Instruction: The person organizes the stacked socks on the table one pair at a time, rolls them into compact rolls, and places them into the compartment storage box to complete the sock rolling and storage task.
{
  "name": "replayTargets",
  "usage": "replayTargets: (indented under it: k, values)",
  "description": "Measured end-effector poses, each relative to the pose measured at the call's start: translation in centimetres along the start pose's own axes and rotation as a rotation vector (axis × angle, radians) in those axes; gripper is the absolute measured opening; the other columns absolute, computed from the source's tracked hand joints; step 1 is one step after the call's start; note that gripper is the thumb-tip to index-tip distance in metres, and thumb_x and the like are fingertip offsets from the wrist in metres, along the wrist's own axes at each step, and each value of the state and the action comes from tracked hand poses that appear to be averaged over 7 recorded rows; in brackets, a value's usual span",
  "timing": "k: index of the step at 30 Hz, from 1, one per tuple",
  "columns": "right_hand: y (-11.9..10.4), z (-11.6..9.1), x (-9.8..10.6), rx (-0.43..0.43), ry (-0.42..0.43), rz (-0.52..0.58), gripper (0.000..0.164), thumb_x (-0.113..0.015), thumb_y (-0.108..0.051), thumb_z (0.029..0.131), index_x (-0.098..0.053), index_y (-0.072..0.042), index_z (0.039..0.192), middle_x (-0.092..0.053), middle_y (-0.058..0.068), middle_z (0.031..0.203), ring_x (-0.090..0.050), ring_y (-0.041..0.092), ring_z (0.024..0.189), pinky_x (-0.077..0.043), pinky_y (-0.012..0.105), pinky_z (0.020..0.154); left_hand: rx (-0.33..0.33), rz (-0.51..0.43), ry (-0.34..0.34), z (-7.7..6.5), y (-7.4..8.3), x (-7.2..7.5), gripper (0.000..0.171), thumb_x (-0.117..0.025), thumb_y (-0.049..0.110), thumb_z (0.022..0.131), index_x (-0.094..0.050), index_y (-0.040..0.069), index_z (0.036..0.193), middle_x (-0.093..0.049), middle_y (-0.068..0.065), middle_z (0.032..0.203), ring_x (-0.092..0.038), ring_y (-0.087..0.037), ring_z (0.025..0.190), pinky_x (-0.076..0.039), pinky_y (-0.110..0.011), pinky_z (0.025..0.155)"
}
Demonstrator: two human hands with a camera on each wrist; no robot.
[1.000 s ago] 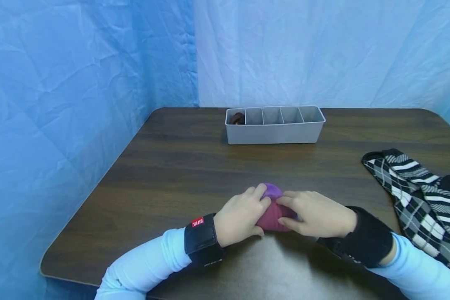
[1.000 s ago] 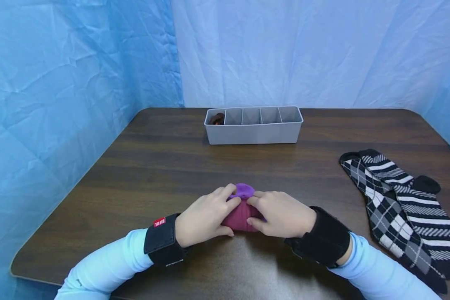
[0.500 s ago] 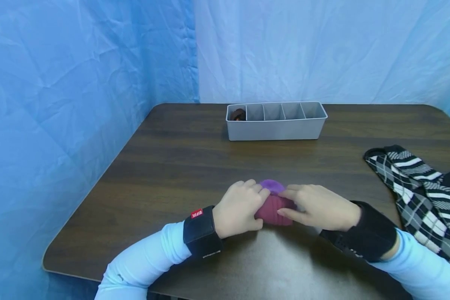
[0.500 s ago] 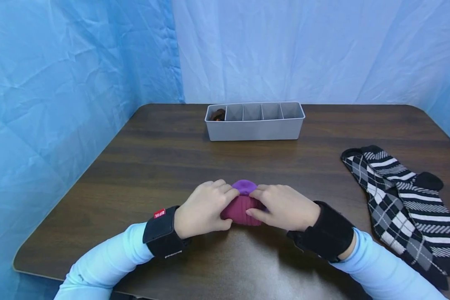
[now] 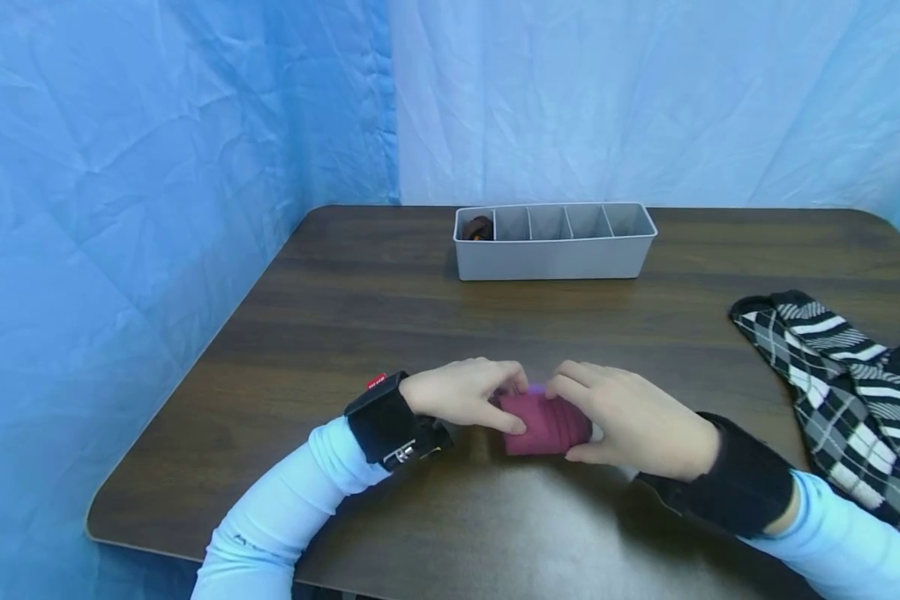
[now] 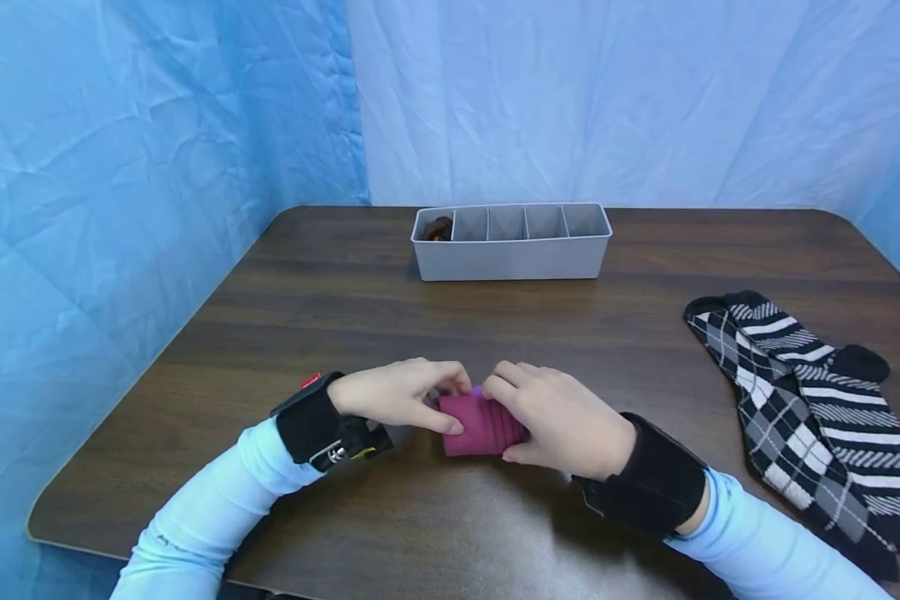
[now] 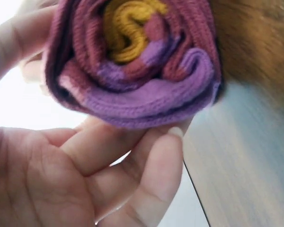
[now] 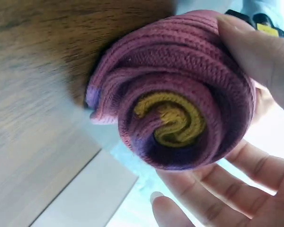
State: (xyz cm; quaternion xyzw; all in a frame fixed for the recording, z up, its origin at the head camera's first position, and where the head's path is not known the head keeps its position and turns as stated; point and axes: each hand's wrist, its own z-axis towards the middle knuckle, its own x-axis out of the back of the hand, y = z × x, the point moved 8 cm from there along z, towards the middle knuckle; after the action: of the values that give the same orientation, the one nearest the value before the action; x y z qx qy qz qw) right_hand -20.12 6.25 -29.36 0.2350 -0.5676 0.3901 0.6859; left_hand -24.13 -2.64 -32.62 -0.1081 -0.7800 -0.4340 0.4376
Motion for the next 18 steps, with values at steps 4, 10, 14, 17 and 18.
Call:
replayTargets:
  k: [4, 10, 14, 17, 18]
  values:
    - [-0.3, -0.1, -0.2, -0.003, -0.028, 0.014, 0.055, -0.076, -0.033, 0.057, -0.051, -0.012, 0.102, -0.052, -0.005, 0.09, -0.048, 0.004, 0.073, -0.047, 0.022, 0.067, -0.009, -0.036, -0.045, -0.1, 0.2, -0.1, 0.031, -0.059, 0.02, 0.079, -0.047, 0.01, 0.106, -0.06, -0.001, 0.097, -0.051, -0.008, 0.08, -0.04, -0.019, 0.07]
    - [-0.1, -0.2, -0.2, -0.022, -0.044, 0.032, 0.047, -0.072, -0.03, 0.063, -0.053, -0.01, 0.101, -0.055, -0.005, 0.086, -0.048, 0.001, 0.068, -0.045, 0.018, 0.062, 0.057, -0.023, -0.044, 0.1, -0.2, -0.2, 0.025, -0.051, 0.021, 0.084, -0.052, 0.013, 0.108, -0.055, 0.003, 0.096, -0.048, -0.009, 0.085, -0.038, -0.023, 0.072]
    - [0.5, -0.2, -0.5, -0.058, -0.087, 0.063, 0.044, -0.069, -0.03, 0.066, -0.054, -0.009, 0.102, -0.058, -0.004, 0.087, -0.05, 0.0, 0.068, -0.045, 0.018, 0.062, 0.081, 0.013, -0.02, 0.2, -0.3, -0.3, 0.03, -0.046, 0.025, 0.086, -0.052, 0.014, 0.113, -0.052, 0.002, 0.106, -0.047, -0.011, 0.094, -0.038, -0.025, 0.078]
    - [1.0, -0.2, -0.8, -0.082, -0.112, 0.094, 0.043, -0.067, -0.03, 0.068, -0.055, -0.008, 0.103, -0.059, -0.003, 0.088, -0.052, -0.001, 0.07, -0.045, 0.018, 0.062, 0.076, 0.101, 0.076, 0.0, 0.0, 0.2, 0.034, -0.046, 0.029, 0.087, -0.05, 0.013, 0.118, -0.051, 0.0, 0.111, -0.048, -0.011, 0.098, -0.04, -0.025, 0.08]
    - [1.2, -0.2, -0.9, -0.086, -0.117, 0.11, 0.042, -0.066, -0.03, 0.069, -0.055, -0.007, 0.103, -0.06, -0.002, 0.088, -0.052, -0.001, 0.069, -0.045, 0.017, 0.061, 0.057, 0.157, 0.134, 0.0, 0.3, 0.6, 0.036, -0.048, 0.029, 0.086, -0.049, 0.013, 0.119, -0.051, 0.0, 0.111, -0.049, -0.011, 0.097, -0.041, -0.025, 0.08]
